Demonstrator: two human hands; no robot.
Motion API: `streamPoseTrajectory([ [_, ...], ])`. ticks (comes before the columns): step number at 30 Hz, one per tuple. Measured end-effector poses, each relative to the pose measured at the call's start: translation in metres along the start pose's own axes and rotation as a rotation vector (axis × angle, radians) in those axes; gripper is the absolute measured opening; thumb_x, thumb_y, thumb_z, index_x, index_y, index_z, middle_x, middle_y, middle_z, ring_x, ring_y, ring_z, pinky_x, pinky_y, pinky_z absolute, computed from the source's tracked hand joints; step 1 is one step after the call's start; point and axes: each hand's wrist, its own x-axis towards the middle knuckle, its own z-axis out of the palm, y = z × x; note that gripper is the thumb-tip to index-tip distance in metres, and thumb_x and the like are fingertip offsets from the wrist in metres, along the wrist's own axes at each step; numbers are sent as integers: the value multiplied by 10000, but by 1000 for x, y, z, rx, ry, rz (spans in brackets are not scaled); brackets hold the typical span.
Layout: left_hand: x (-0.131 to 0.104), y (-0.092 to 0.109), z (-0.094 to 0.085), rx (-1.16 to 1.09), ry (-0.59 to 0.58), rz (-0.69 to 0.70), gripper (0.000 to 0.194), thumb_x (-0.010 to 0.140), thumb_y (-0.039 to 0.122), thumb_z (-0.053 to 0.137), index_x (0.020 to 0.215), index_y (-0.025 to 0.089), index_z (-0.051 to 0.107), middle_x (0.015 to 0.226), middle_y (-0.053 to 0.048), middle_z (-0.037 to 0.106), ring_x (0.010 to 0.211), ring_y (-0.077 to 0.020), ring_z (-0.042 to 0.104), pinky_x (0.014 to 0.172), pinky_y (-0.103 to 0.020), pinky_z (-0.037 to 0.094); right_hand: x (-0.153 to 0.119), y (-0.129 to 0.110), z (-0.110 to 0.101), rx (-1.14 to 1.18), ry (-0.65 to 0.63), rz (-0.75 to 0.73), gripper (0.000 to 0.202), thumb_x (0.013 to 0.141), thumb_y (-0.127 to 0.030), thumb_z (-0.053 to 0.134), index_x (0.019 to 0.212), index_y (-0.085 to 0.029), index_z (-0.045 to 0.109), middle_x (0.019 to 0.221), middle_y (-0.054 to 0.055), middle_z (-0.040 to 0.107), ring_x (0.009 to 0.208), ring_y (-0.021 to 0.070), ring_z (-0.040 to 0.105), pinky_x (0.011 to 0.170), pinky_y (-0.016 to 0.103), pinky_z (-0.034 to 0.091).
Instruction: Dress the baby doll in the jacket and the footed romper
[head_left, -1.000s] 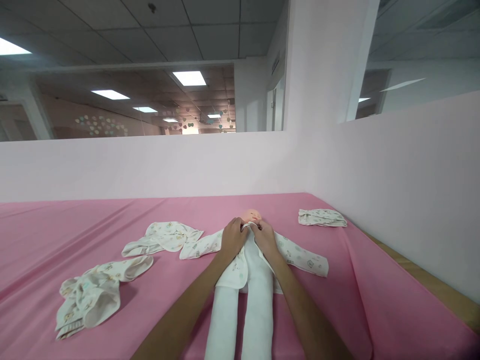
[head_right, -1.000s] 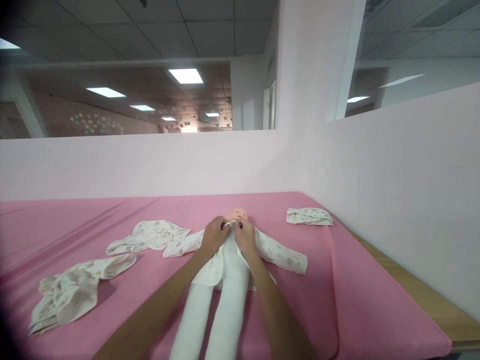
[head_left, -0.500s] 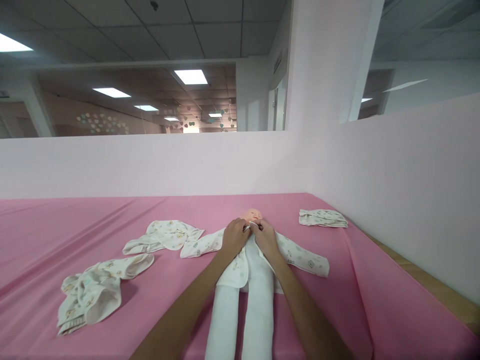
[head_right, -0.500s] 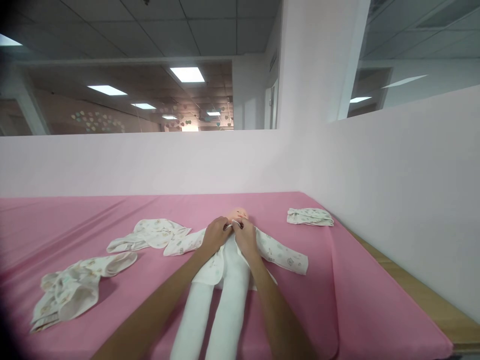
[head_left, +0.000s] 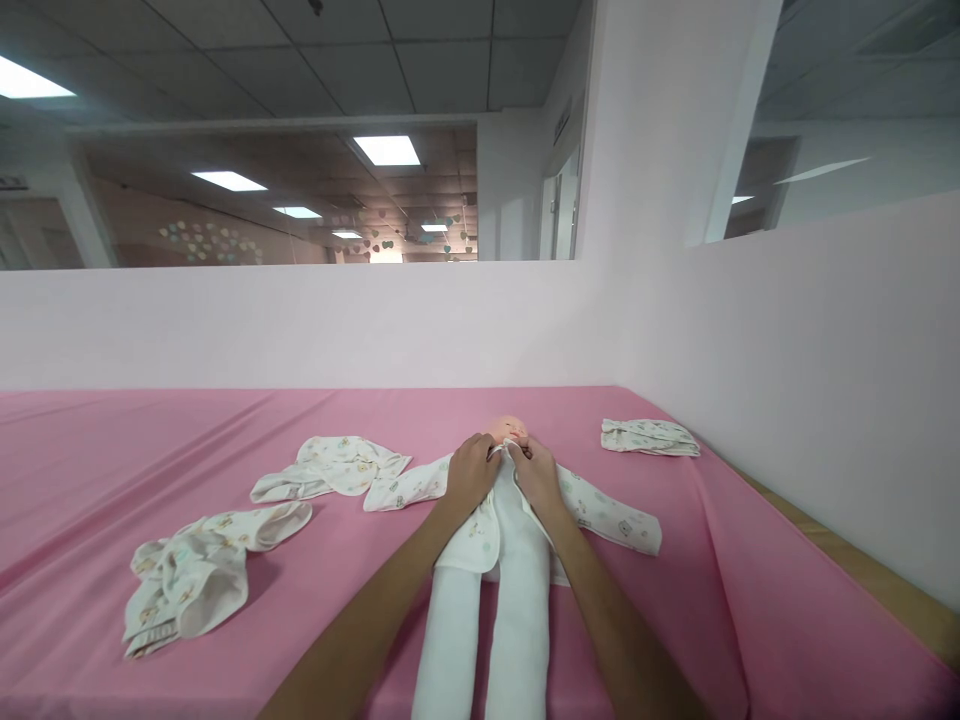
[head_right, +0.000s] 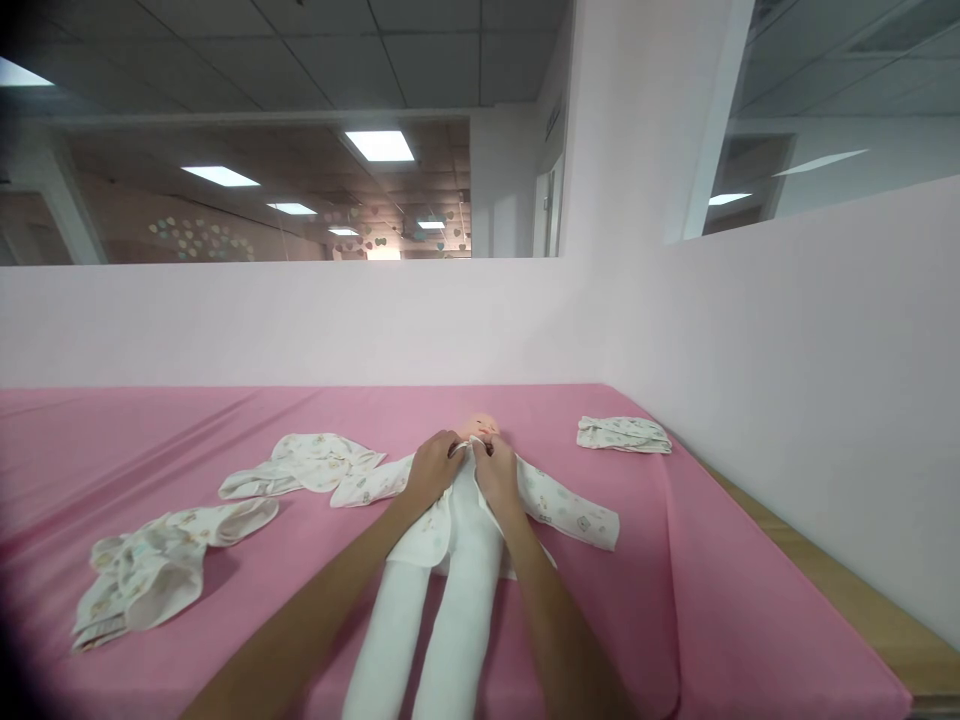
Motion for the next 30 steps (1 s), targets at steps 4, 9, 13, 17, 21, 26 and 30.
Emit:
streamPoseTrajectory([
  [4, -1, 0, 0, 2, 3, 4, 118, 906, 233, 469, 848, 208, 569, 890, -43, 644, 858, -201, 593, 731, -296, 411, -1, 0, 0, -13, -17, -4, 246, 796, -379, 548, 786, -163, 665, 761, 27, 683, 733, 184, 592, 704, 289, 443],
  [9, -2, 0, 0, -9, -10, 13, 107, 907, 229, 482, 862, 212, 578, 904, -45, 643, 869, -201, 591, 736, -292, 409, 0, 4, 2, -4, -52, -26, 189, 780, -337, 555, 805, -181, 660, 834, 40, 702, 806, 199, 619, 757, 303, 460],
  [13, -1, -1, 0, -37, -23, 10, 115, 906, 237, 485, 853, 212, 584, 905, -47, 643, 878, -204, 589, 751, -296, 414, 1, 8, 2, 4, -93, -41, 206, 788, -354, 558, 824, -191, 677, 868, 46, 714, 848, 207, 631, 790, 316, 469],
  [17, 1, -2, 0, -85, -26, -14, 120, 891, 236, 491, 831, 205, 589, 896, -55, 647, 874, -209, 588, 763, -306, 421, 1, 5, 0, -1, -111, -65, 252, 818, -399, 544, 804, -194, 690, 857, 44, 712, 850, 205, 628, 811, 320, 459],
  [21, 0, 1, -3, -170, -37, -34, 106, 854, 212, 499, 800, 199, 589, 868, -45, 654, 846, -195, 592, 750, -295, 427, -1, -1, -1, -15, -112, -91, 251, 829, -394, 543, 790, -196, 691, 912, 46, 708, 900, 202, 619, 845, 319, 445],
  [26, -2, 4, -10, -330, -65, -55, 197, 868, 205, 430, 819, 195, 621, 852, -15, 682, 790, -148, 604, 719, -251, 447, -3, -5, -2, -39, -136, -98, 226, 835, -361, 537, 804, -202, 695, 938, 44, 714, 909, 200, 626, 852, 324, 447],
  [30, -3, 3, -11, -419, -88, -89, 259, 895, 255, 412, 846, 191, 658, 868, -16, 704, 788, -140, 620, 732, -247, 463, -5, -7, -2, -57, -171, -98, 211, 832, -314, 521, 845, -214, 706, 937, 33, 725, 899, 197, 637, 845, 329, 459],
])
